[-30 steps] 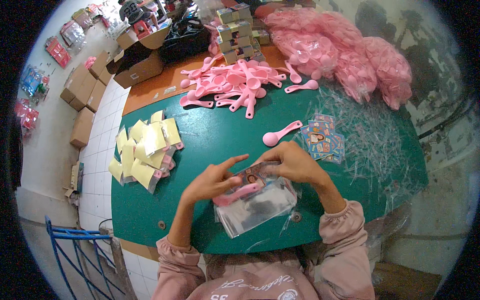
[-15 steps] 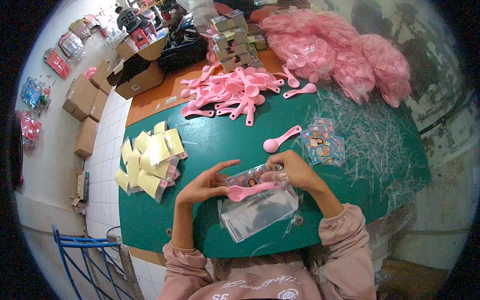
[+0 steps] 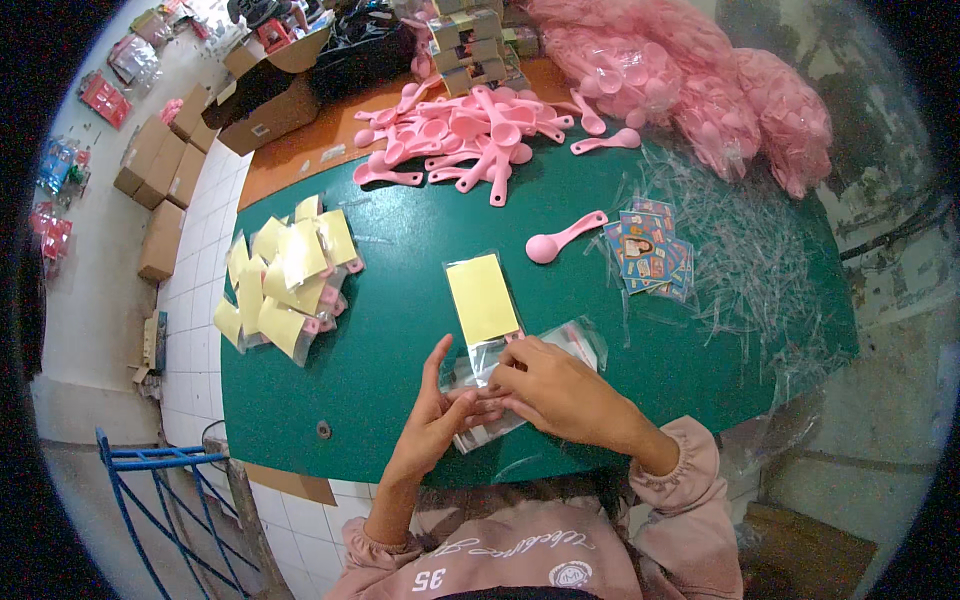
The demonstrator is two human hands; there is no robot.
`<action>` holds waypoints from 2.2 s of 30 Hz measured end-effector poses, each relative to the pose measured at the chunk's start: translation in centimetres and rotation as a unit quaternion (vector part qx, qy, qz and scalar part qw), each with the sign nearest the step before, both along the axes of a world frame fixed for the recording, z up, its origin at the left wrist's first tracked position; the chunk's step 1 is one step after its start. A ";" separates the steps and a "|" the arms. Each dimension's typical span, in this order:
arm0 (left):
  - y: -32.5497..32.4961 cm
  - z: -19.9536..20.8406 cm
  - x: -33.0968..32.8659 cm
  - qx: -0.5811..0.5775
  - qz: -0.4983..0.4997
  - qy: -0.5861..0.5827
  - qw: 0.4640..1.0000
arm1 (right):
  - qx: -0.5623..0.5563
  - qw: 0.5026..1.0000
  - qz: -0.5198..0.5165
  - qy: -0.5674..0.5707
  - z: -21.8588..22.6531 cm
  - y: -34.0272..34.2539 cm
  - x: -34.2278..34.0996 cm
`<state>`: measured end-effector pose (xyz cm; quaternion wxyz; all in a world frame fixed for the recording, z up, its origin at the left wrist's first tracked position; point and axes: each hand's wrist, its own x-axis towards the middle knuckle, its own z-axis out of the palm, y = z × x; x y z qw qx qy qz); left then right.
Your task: The person places pink plastic spoons and small printed cards into clear plastic bags, then seals each bag and sets it aside. The process is repeated continuously throughout the clip.
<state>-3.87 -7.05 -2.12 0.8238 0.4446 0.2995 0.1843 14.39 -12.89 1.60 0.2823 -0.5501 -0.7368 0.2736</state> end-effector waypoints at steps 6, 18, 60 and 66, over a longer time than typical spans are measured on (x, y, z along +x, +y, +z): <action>-0.7 -0.8 -0.8 0.019 0.012 0.020 1.000 | 0.010 0.999 0.013 -0.048 -1.2 0.2 -1.5; -0.8 -0.3 0.0 0.074 0.036 0.030 0.996 | 0.036 0.995 0.071 -0.054 -0.9 -0.1 -1.9; -1.7 0.6 -1.2 0.341 0.100 0.185 0.916 | -0.152 0.877 -0.239 0.388 -3.9 -3.4 -2.8; -2.5 0.7 -0.3 0.289 0.167 0.226 0.915 | -0.157 0.839 -0.319 0.413 -3.9 -2.9 -3.8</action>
